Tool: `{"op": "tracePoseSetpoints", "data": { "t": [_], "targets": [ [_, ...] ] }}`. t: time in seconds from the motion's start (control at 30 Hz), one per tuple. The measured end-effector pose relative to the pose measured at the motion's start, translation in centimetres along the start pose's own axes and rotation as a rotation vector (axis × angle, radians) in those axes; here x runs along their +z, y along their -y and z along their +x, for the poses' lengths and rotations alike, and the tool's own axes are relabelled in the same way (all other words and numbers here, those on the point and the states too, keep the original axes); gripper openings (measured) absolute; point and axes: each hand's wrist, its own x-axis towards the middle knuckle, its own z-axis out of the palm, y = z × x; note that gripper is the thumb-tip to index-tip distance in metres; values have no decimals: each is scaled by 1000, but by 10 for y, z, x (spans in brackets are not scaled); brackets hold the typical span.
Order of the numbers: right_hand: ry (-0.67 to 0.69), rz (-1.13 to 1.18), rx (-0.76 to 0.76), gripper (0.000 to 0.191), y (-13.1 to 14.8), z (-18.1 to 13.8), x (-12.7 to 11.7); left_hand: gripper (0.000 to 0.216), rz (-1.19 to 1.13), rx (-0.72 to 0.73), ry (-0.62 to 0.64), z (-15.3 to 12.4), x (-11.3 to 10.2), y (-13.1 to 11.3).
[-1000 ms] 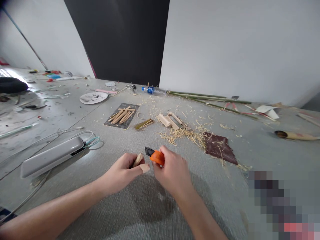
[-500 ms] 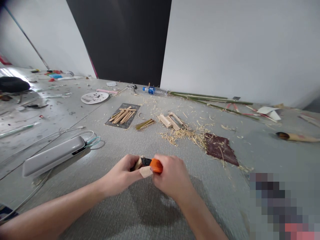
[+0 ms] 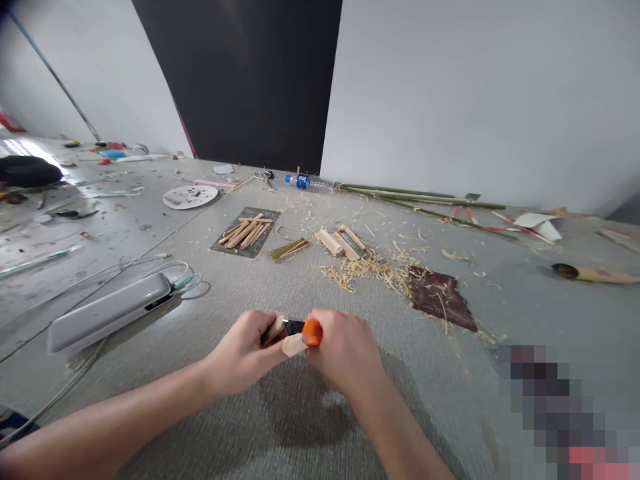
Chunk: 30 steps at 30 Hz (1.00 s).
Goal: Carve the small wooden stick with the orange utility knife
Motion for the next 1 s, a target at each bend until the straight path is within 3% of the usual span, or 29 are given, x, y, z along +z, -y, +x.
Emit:
{"op": "tracePoseSetpoints", "data": {
  "t": [0.5, 0.63, 1.0],
  "targets": [
    [-64, -91, 263, 15, 8, 0, 6, 48, 63, 5, -84, -2, 7, 0],
    [-149, -111, 420, 25, -5, 10, 7, 53, 96, 28, 4, -7, 17, -2],
    [-134, 53, 258, 21, 3, 0, 2, 46, -20, -98, -40, 5, -5, -7]
  ]
}}
